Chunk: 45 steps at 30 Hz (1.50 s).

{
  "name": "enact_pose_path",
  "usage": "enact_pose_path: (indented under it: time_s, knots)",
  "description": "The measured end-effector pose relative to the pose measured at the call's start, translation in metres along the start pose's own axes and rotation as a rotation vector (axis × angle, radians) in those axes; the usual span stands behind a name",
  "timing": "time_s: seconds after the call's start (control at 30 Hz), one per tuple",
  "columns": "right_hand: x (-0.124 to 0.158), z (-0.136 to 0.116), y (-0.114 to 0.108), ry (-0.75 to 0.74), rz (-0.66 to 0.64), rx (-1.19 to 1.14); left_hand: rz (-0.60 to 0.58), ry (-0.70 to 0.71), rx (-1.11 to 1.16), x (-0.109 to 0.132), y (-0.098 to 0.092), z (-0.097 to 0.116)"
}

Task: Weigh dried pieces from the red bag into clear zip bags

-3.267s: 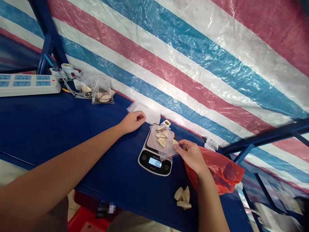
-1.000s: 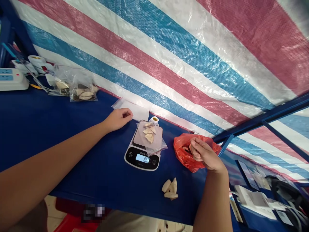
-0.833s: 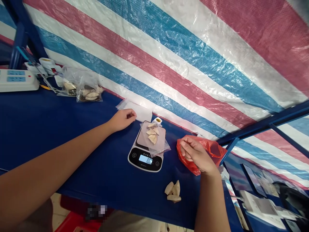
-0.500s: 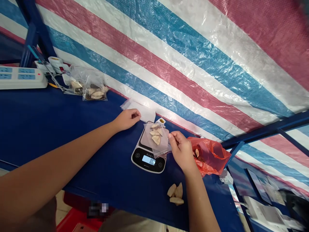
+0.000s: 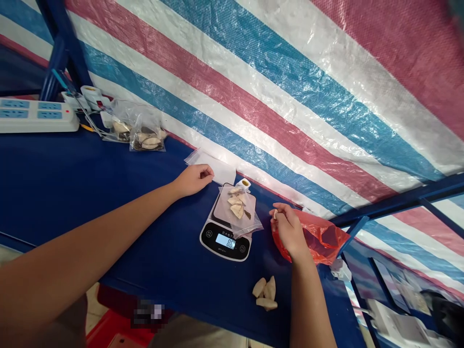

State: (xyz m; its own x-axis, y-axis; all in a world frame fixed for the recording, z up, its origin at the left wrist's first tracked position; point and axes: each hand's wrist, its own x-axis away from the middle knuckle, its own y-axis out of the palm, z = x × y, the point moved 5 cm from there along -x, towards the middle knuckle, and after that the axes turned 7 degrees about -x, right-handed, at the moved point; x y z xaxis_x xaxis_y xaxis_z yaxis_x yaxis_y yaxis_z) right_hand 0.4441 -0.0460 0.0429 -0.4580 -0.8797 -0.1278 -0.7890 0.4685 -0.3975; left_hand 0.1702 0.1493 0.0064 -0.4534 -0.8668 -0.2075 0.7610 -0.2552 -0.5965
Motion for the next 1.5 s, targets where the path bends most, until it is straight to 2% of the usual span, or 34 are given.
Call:
enact_pose_path:
  time_s: [0.13,0.27,0.5,0.7,0.87,1.1,1.37,1.5]
  knots:
    - [0.000,-0.001,0.000,0.079,-0.055,-0.114,-0.001,0.011,0.007,0.000,0.000,0.000]
    - [0.002,-0.006,0.009,0.114,-0.128,-0.244,0.003,0.028,-0.005,0.001,-0.001,0.001]
    - [0.009,-0.014,0.025,0.122,-0.183,-0.466,-0.007,0.010,0.003,0.001,-0.001,0.000]
    - [0.009,-0.022,0.025,0.070,-0.161,-0.397,0.000,0.016,0.003,0.001,0.000,0.000]
    - [0.002,-0.017,0.006,-0.018,0.012,-0.188,-0.003,0.017,0.008,0.001,0.001,-0.001]
    - [0.001,-0.016,0.017,-0.062,-0.071,-0.071,0.002,0.016,0.014,0.000,0.000,-0.001]
    - [0.002,-0.018,0.014,-0.068,-0.047,-0.074,0.008,0.025,0.014,0.001,-0.001,-0.001]
    - [0.004,-0.021,0.015,-0.127,-0.036,-0.060,0.007,0.027,0.011,0.001,-0.001,-0.001]
